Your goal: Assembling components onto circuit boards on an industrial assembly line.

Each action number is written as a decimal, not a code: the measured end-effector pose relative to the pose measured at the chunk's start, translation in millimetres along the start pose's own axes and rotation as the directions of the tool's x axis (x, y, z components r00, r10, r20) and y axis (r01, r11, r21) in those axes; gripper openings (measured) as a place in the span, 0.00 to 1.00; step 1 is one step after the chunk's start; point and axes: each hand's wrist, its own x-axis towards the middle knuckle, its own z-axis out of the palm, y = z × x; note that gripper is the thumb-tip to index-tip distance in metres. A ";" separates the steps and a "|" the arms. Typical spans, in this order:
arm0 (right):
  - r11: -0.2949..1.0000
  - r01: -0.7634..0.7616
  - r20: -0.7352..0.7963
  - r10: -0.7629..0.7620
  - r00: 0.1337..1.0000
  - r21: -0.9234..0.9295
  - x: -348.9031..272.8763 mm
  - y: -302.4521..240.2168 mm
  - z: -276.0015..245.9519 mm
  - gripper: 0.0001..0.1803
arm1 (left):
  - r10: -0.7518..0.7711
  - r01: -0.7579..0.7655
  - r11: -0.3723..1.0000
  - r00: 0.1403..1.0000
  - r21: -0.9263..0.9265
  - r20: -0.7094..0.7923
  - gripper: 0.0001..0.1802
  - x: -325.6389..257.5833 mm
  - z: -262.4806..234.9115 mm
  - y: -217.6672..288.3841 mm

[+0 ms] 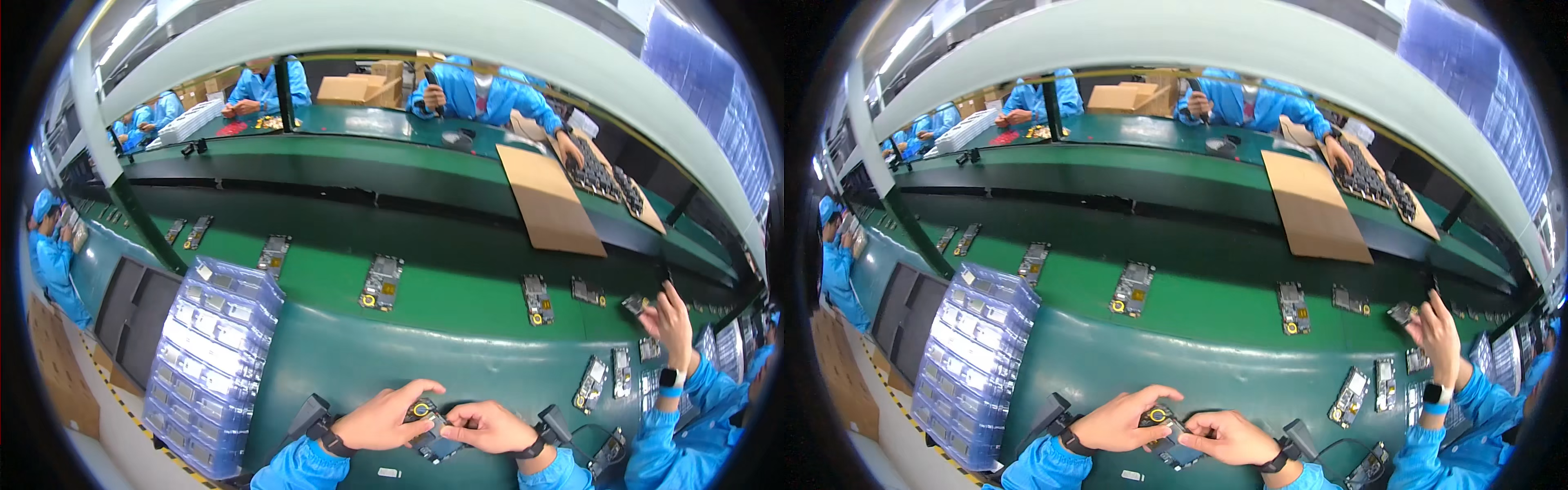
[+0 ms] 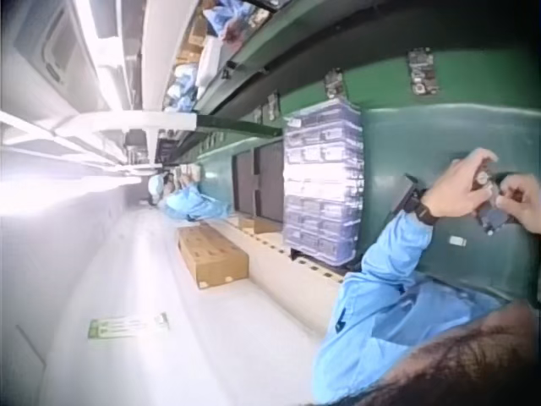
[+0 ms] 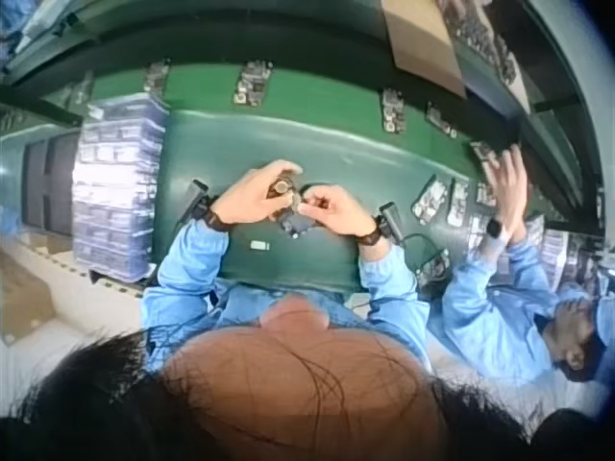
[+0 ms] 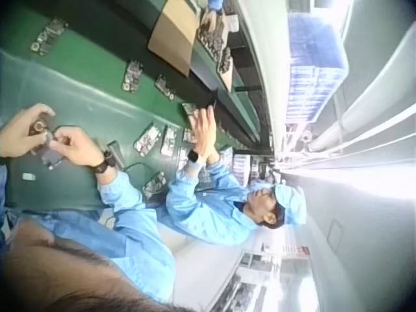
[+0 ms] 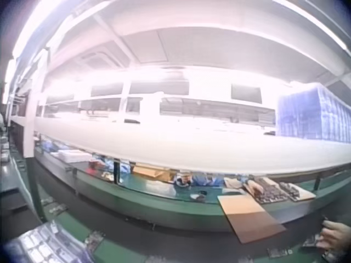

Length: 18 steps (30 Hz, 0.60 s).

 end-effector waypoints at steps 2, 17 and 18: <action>0.989 0.133 0.365 -0.100 0.926 -0.066 21.3 5.4 -15.2 0.10 | -0.029 0.000 0.942 0.996 -0.335 -0.082 0.36 6.0 -4.0 -5.1; 0.939 0.169 -0.205 -0.110 0.973 0.298 116.3 -84.3 35.2 0.11 | -0.114 -0.151 0.956 0.602 -0.253 -0.790 0.20 14.7 -25.8 -51.8; 0.940 0.295 -0.154 -0.270 0.950 0.173 120.3 -97.3 50.6 0.12 | -0.073 -0.096 0.981 0.627 -0.170 -0.776 0.21 16.9 -29.3 -52.7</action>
